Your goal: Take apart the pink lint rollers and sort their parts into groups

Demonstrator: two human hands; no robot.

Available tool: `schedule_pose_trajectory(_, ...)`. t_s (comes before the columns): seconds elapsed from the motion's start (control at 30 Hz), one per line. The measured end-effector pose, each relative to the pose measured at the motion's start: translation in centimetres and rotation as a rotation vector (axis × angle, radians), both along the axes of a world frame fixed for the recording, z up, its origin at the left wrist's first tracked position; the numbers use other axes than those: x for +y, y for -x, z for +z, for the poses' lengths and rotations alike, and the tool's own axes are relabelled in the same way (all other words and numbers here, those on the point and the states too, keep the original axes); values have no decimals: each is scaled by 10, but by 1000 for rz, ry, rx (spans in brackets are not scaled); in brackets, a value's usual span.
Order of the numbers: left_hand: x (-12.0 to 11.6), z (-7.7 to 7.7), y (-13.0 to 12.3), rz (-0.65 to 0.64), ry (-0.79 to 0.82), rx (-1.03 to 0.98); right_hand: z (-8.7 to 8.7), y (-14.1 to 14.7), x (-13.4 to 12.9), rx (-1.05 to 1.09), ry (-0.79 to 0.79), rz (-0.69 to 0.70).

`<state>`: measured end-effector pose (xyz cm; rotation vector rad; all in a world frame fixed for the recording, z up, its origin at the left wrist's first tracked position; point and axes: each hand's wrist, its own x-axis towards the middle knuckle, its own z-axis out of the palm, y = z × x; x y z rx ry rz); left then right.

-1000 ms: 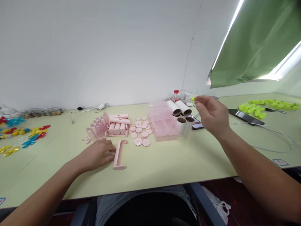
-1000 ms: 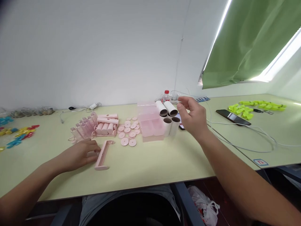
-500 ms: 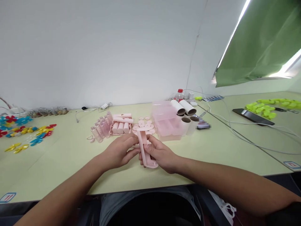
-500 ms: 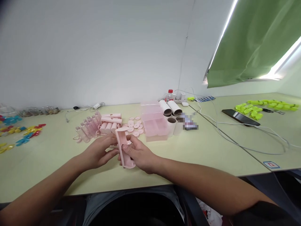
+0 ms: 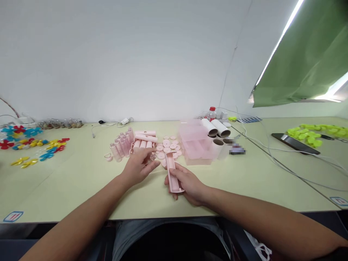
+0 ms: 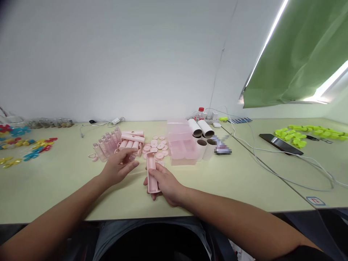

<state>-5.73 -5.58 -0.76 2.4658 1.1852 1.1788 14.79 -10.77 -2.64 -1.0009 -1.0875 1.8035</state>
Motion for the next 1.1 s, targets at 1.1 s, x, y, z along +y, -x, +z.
schedule_pose_trajectory(1.1,-21,-2,-21,-448,131,230,46,79,136,-1489,-1142,64)
